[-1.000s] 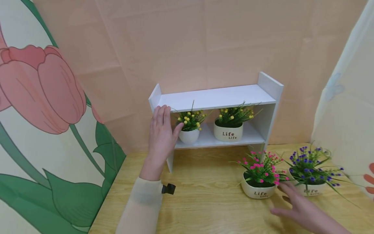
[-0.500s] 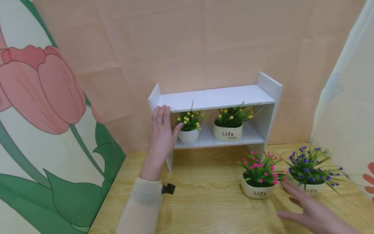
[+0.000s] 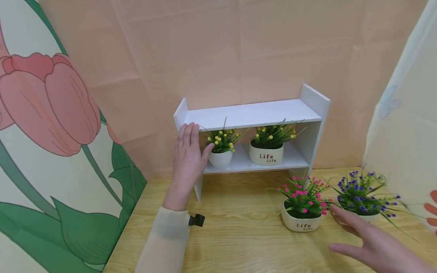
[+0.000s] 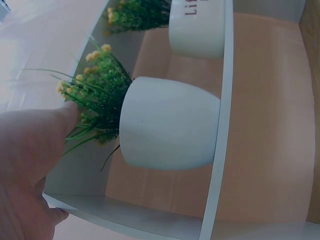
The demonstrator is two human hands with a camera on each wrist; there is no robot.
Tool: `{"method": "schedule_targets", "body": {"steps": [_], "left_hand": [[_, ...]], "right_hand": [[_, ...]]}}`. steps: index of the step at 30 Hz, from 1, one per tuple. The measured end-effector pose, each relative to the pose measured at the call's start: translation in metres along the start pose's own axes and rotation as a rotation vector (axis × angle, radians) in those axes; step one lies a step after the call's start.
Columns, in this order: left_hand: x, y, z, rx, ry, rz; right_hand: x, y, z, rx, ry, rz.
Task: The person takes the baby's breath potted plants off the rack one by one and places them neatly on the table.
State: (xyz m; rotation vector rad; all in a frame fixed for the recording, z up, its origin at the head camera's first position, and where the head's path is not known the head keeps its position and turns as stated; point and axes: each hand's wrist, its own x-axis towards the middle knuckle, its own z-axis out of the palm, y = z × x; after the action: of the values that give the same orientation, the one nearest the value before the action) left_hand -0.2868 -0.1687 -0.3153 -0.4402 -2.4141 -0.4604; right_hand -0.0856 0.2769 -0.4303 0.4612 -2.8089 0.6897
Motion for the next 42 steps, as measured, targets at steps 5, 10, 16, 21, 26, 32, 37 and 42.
{"method": "schedule_targets", "body": {"steps": [5,10,16,21,26,32,37,42], "left_hand": [[0.0,0.0,0.0,0.002,-0.008,-0.003],[0.0,-0.001,0.0,-0.001,-0.004,-0.004],[0.002,-0.002,0.001,-0.006,0.005,0.0],[0.003,-0.002,0.001,-0.001,0.011,0.005],[0.002,-0.002,0.002,0.0,0.004,0.001],[0.001,-0.002,0.002,0.007,0.003,-0.001],[0.001,-0.002,0.002,0.012,0.009,0.004],[0.001,-0.003,0.002,0.012,0.013,0.012]], "right_hand": [[0.002,-0.011,-0.009,-0.046,0.058,-0.064],[0.013,-0.026,-0.022,-0.103,0.118,-0.086],[0.034,-0.048,-0.039,-0.152,0.152,-0.104],[0.046,-0.059,-0.046,-0.161,0.2,-0.144],[0.059,-0.07,-0.052,-0.203,0.295,-0.219],[0.078,-0.08,-0.059,-0.207,0.405,-0.378],[0.098,-0.085,-0.068,-0.214,0.464,-0.458],[0.119,-0.083,-0.076,-0.215,0.502,-0.497]]}}
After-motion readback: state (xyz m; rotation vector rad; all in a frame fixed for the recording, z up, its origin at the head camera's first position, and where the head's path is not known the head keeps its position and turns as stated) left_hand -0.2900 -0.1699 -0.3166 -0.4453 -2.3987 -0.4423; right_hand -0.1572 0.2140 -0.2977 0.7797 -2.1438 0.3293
